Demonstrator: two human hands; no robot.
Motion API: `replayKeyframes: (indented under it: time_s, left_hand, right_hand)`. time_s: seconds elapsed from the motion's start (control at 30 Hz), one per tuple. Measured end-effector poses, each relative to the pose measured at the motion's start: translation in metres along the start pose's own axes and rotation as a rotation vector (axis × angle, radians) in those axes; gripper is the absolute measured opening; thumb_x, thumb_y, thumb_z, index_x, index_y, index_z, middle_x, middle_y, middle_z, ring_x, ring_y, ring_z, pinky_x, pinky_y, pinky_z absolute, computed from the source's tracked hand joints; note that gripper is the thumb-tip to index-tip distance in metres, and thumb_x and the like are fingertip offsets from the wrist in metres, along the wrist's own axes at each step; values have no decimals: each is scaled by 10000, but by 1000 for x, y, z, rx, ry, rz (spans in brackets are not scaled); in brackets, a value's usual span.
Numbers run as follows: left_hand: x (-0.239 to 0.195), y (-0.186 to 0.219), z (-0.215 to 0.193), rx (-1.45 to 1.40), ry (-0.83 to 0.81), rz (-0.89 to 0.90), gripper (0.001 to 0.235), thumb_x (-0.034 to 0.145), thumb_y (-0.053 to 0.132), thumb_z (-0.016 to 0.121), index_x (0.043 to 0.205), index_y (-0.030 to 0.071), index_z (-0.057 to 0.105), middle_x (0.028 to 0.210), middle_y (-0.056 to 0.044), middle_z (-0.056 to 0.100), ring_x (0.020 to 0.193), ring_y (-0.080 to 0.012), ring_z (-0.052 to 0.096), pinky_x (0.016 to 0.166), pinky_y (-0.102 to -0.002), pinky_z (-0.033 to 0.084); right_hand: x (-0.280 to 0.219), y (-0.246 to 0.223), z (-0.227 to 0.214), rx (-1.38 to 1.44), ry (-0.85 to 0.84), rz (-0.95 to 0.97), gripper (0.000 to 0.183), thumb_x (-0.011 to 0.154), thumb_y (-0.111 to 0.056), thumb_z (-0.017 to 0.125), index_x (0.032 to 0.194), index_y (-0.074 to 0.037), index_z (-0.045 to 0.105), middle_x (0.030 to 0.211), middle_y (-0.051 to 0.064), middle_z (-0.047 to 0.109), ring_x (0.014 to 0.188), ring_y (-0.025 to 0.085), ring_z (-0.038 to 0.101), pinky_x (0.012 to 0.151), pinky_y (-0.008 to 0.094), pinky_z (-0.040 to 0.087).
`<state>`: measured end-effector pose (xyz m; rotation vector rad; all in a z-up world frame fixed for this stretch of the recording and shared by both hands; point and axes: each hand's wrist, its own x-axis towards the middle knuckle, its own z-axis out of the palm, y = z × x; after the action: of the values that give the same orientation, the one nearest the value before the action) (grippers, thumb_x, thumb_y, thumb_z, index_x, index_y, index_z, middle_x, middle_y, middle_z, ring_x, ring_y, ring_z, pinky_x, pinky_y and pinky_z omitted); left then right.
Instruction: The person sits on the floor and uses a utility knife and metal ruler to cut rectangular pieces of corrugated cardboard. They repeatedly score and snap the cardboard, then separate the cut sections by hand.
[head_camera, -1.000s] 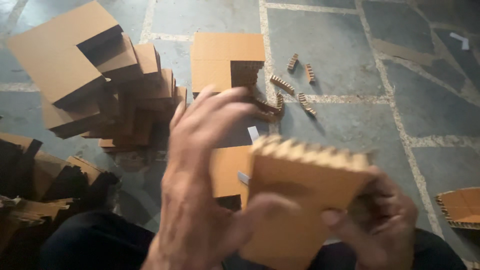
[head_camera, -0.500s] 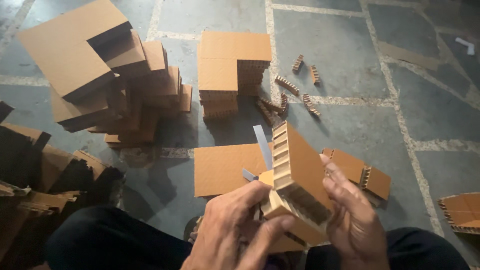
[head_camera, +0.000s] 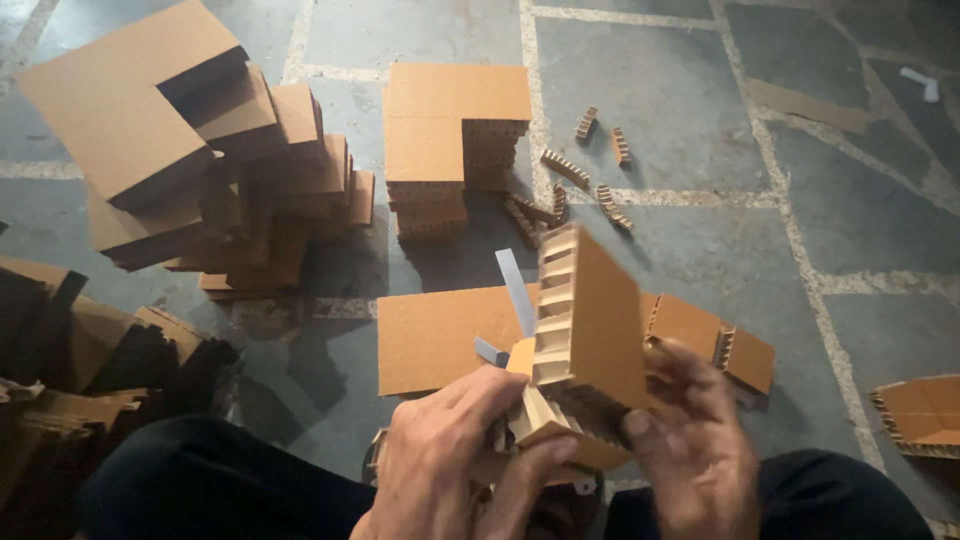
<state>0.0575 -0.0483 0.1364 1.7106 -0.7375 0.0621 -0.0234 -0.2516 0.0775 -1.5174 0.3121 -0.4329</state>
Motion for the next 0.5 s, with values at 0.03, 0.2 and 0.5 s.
replayKeyframes:
  time_s: [0.03,0.2,0.5]
  left_hand:
    - [0,0,-1,6,-27,23,353,871,121,818,1121,-61,649,917,-193,752,803,-270,804,673,-338,621]
    - [0,4,-6,34,-23,-55,361,866,160,805,1135,-36,665,864,-149,763,773,-232,817,629,-308,623]
    - [-1,9,11,67,54,-86,284,896,206,796,1064,3,688,847,-121,761,801,-216,835,662,-312,641]
  right_hand:
    - [2,2,-6,76,-78,81,571,902,40,611,1448,55,446,1376,260,630,1297,278,648,1089,428,535]
    - [8,4,-18,49,-137,11,696,887,89,617,1532,-9,373,1336,284,645,1248,322,669,1030,467,553]
    - [-19,-10,-11,-835,312,-705,353,881,-102,680,1204,-30,557,1230,248,512,1262,433,501,1133,535,460]
